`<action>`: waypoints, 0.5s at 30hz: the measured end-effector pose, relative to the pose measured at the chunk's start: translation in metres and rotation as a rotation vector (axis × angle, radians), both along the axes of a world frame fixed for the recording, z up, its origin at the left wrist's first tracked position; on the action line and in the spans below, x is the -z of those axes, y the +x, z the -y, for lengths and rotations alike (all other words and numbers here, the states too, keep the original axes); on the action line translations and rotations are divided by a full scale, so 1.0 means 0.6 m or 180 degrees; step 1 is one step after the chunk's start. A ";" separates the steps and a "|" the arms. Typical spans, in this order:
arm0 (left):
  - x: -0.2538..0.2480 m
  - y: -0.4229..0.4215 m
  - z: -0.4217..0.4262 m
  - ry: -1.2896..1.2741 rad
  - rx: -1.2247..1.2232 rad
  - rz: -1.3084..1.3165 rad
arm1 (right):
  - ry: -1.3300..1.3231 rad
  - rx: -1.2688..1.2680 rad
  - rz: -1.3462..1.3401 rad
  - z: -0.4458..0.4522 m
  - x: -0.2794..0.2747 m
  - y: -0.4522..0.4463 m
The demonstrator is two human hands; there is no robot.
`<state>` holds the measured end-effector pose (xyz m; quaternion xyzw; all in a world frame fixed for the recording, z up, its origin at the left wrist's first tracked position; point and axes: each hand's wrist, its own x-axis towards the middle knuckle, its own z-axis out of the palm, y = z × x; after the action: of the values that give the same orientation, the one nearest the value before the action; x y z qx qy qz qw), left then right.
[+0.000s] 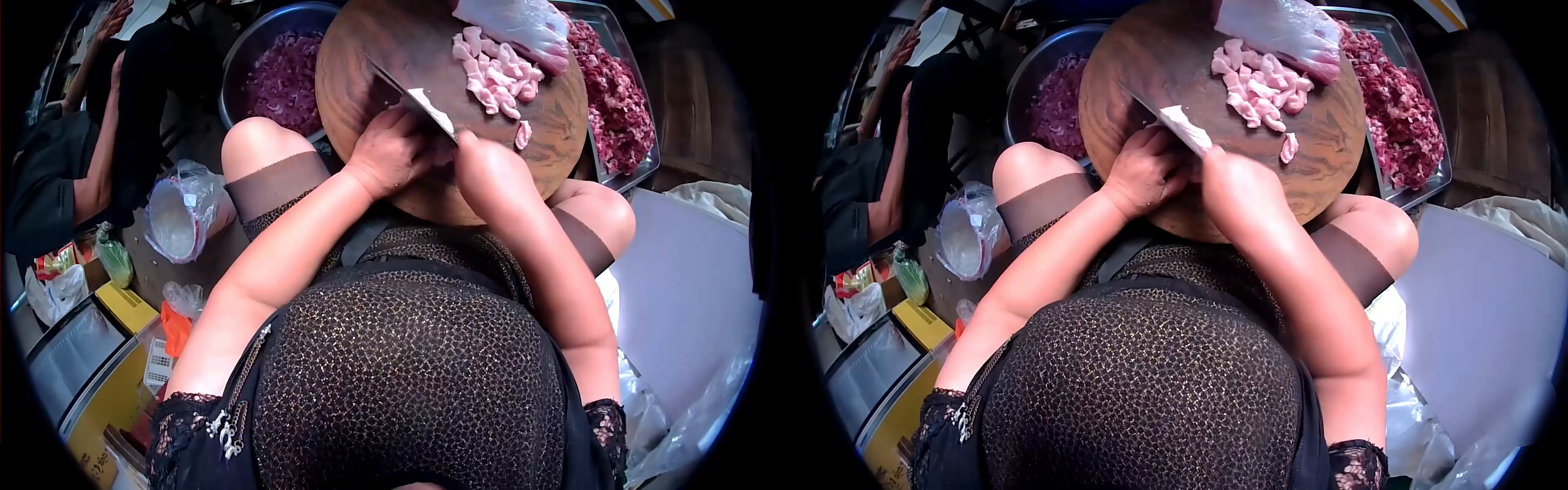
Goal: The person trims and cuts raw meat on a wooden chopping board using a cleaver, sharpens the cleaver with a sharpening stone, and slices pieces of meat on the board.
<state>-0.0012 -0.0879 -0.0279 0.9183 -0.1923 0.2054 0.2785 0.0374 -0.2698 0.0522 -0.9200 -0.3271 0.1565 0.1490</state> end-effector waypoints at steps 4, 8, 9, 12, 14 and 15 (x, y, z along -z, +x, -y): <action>-0.001 -0.001 0.001 -0.0088 -0.0040 0.0082 | -0.0062 -0.0204 0.0014 -0.044 0.007 0.050; 0.000 -0.007 -0.007 0.0031 -0.0035 -0.0022 | -0.0279 -0.0059 -0.0222 0.032 -0.003 0.028; 0.000 -0.014 -0.004 0.0029 -0.0032 -0.0008 | -0.0356 0.0011 -0.0368 0.062 -0.016 0.020; 0.002 -0.016 -0.006 0.0236 -0.0083 -0.0278 | -0.0157 0.0408 -0.0554 0.145 -0.031 -0.001; 0.005 -0.017 -0.005 0.0214 -0.0106 -0.0220 | -0.0004 0.0945 -0.0325 0.159 -0.011 -0.030; 0.005 -0.017 -0.004 0.0194 -0.0111 -0.0186 | 0.0071 0.1188 -0.0180 0.159 -0.001 -0.044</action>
<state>-0.0116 -0.0856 -0.0311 0.9352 -0.1742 0.1773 0.2522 0.0112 -0.3650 0.0531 -0.9582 -0.1482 0.1483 0.1948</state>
